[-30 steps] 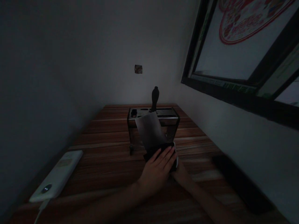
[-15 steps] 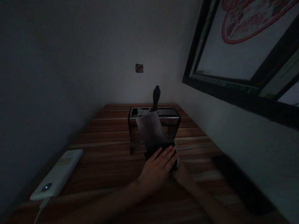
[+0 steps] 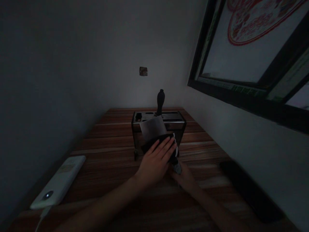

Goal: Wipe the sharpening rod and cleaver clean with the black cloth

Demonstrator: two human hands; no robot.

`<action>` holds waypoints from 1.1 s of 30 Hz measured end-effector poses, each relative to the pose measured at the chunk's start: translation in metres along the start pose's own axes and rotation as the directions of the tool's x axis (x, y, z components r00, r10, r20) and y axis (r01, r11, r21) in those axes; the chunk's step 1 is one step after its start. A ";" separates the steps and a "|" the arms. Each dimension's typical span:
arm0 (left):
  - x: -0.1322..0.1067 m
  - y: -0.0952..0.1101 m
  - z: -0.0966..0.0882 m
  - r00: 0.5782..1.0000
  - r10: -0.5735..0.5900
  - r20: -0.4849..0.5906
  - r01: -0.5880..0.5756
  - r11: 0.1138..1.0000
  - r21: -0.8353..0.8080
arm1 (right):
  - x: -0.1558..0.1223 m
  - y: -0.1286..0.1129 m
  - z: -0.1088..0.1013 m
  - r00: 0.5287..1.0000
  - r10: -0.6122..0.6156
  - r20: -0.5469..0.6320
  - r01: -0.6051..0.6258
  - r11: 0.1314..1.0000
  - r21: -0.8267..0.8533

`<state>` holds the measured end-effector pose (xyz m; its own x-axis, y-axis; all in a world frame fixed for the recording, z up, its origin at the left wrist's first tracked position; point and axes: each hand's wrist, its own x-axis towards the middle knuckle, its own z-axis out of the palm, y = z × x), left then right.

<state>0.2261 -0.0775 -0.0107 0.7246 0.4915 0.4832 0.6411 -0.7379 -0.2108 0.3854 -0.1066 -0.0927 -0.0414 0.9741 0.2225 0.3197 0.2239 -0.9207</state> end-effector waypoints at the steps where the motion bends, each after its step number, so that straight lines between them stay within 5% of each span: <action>1: 0.003 -0.004 -0.003 1.000 -0.019 -0.004 0.019 1.000 0.001 | 0.000 -0.002 0.000 1.000 0.002 -0.004 -0.002 1.000 -0.008; 15: 0.035 -0.045 -0.029 0.963 -0.201 -0.177 0.200 0.979 -0.023 | 0.000 -0.016 -0.002 0.990 0.138 0.027 -0.137 0.990 -0.019; 33: 0.023 -0.035 -0.020 0.983 -0.139 -0.122 0.141 0.990 0.012 | -0.001 -0.002 0.000 0.992 0.129 0.002 -0.129 0.991 -0.027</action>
<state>0.2149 -0.0493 0.0245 0.5921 0.5290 0.6079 0.7401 -0.6554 -0.1507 0.3849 -0.1084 -0.0913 -0.0016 0.9949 0.1008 0.3474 0.0951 -0.9329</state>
